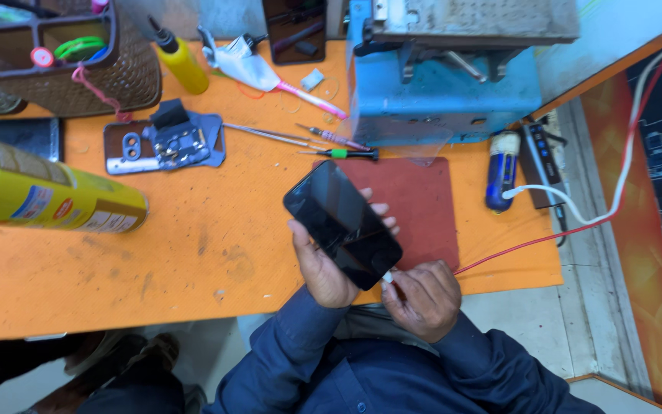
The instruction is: The person removes the internal back cover of a mobile phone using a screwdriver and tweezers, then connects a charging cable to the phone.
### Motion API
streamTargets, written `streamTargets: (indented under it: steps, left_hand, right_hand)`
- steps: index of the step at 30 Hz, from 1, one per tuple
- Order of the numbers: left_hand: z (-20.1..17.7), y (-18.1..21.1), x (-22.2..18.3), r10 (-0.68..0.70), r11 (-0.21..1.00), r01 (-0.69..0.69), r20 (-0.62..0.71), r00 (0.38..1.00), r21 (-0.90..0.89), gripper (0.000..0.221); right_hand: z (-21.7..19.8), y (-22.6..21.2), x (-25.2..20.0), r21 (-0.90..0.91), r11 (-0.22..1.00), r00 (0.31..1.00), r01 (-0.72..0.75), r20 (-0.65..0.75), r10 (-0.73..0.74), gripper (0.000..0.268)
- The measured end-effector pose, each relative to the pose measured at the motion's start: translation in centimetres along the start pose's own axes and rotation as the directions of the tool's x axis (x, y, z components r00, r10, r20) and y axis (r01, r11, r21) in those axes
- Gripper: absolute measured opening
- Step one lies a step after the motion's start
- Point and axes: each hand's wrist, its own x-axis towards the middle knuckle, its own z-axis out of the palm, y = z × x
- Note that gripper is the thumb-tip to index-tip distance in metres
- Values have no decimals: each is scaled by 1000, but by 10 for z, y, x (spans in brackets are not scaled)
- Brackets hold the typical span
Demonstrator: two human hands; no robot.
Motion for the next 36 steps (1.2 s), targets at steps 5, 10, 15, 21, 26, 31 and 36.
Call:
streamTargets:
  steps: [5, 10, 15, 21, 26, 31, 36]
  left_hand:
    - [7, 0, 2, -7, 1000, 7, -39, 999, -16, 110]
    - [13, 0, 3, 7, 998, -2, -75, 997, 65, 110]
    - [18, 0, 4, 5, 995, 3, -79, 997, 103, 110]
    - [19, 1, 3, 14, 989, 3, -113, 994, 148, 109]
    - [19, -1, 3, 24, 990, -9, -105, 994, 142, 109]
    - [17, 0, 3, 11, 990, 8, -130, 991, 144, 109]
    - [13, -1, 3, -4, 993, 21, -147, 989, 116, 109]
  right_hand:
    - [-10, 0, 8, 7, 1000, 1000, 6, 4, -6, 18]
    - [-21, 1, 12, 34, 999, 1000, -10, 5, 10, 19]
    - [-24, 1, 12, 55, 998, 999, -32, -4, 32, 19]
    - [-26, 2, 9, 63, 997, 999, -34, 18, 33, 19]
    - [-31, 0, 5, 150, 983, 993, -105, 64, 96, 28]
    - [-65, 23, 5, 225, 942, 966, -247, -13, 257, 49]
    - [-108, 82, 23, 631, 650, 708, -423, -217, 672, 65]
